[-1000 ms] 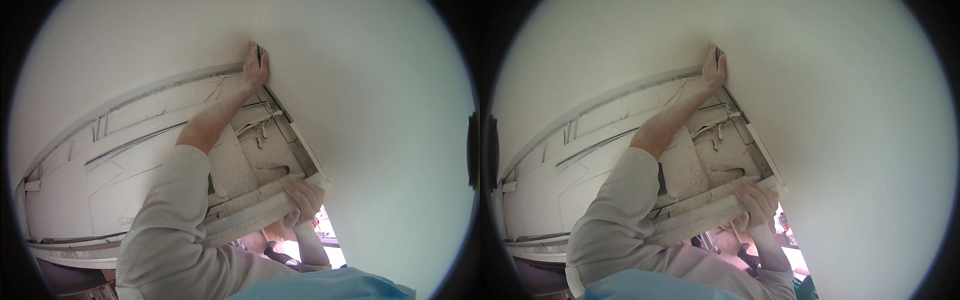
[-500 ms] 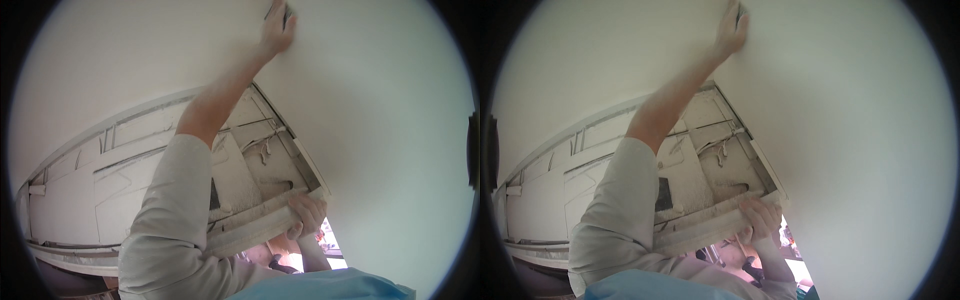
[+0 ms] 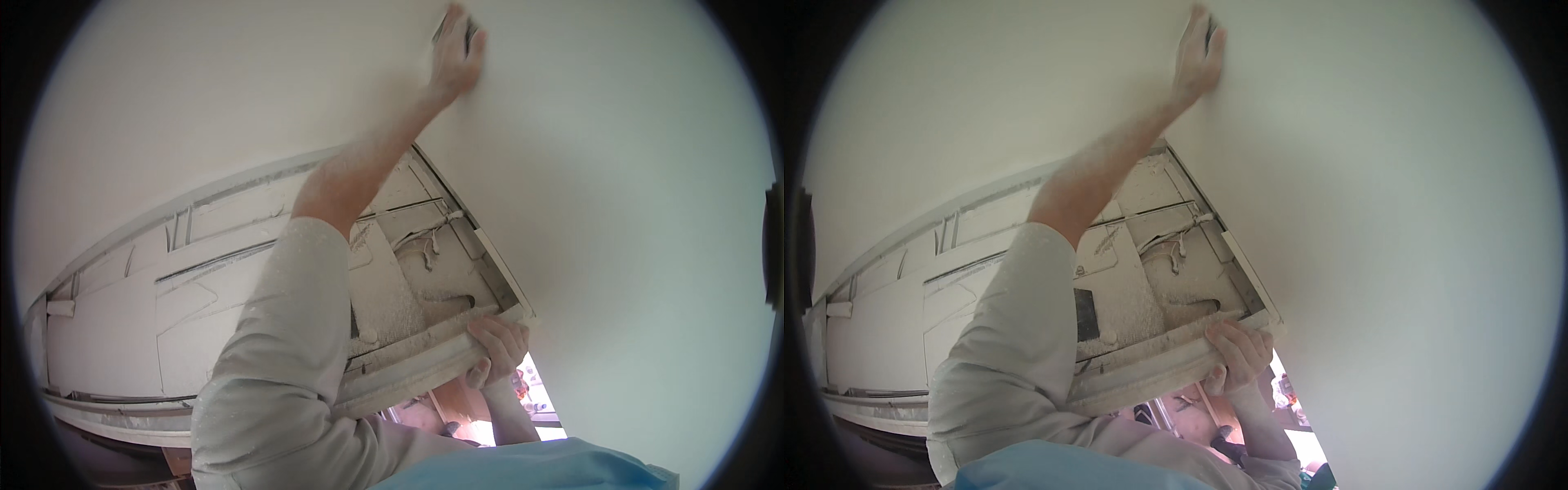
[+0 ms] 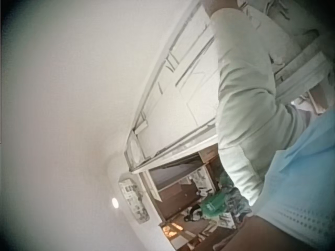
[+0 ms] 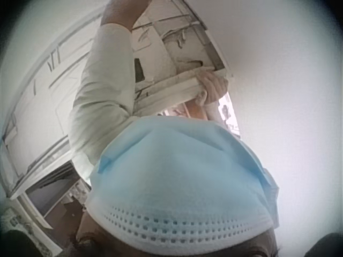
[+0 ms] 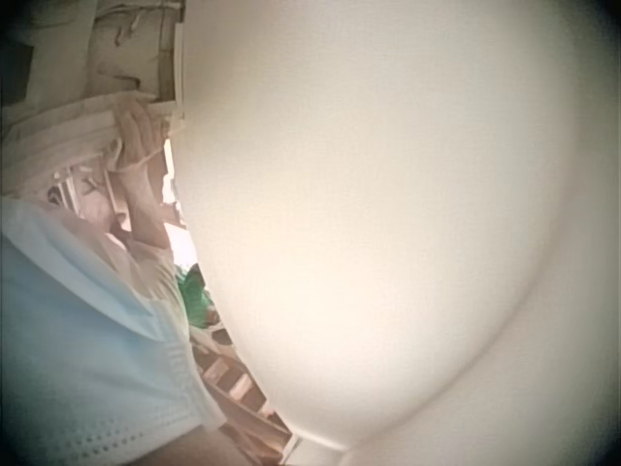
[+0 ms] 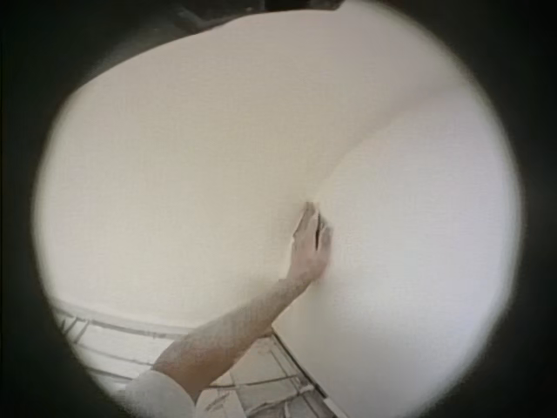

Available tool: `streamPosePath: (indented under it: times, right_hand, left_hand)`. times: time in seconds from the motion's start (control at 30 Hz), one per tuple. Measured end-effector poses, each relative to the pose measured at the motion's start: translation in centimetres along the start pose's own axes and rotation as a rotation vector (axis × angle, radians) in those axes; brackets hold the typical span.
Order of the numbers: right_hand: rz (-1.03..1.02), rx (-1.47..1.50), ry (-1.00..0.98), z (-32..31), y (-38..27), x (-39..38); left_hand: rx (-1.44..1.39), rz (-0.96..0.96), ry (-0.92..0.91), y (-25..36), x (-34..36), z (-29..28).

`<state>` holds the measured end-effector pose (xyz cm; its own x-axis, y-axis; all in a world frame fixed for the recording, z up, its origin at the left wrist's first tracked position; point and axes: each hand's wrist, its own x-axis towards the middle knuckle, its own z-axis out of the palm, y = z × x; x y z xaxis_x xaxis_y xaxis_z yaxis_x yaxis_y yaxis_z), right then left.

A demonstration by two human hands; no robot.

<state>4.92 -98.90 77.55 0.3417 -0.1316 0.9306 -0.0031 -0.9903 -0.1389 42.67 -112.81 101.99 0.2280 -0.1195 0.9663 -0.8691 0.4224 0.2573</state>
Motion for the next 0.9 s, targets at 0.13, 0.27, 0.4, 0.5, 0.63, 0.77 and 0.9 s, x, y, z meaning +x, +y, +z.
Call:
streamPosePath:
  times: [0.13, 0.27, 0.4, 0.5, 0.63, 0.77, 0.9]
  right_hand:
    - [-0.031, 0.032, 0.012, 0.4, -0.4, 0.4]
    - [-0.017, 0.015, -0.03, -0.4, -0.7, 0.2]
    - [0.005, 0.024, -0.018, -0.1, -0.4, 0.2]
    - [-0.02, 0.024, -0.039, -0.1, -0.6, 0.6]
    - [-0.012, 0.045, -0.016, 0.5, -0.2, 0.4]
    - [0.003, 0.011, -0.022, -0.1, 0.0, 0.1]
    - [-0.032, 0.076, -0.049, 0.4, -0.6, 0.6]
  left_hand:
    - [0.15, 0.325, 0.081, -1.9, 4.8, -1.0]
    - [0.106, 0.202, 0.01, -7.6, -2.9, -1.6]
    - [0.114, -0.154, 0.136, -7.1, -13.6, -1.3]
    - [0.175, -0.347, 0.175, -6.4, -17.4, -1.0]
    - [0.126, -0.121, 0.211, -4.6, -10.2, -0.2]
    - [0.058, 0.003, -0.056, -0.4, 0.2, -0.7]
    - [0.368, 0.319, 0.168, -10.4, -4.3, -3.1]
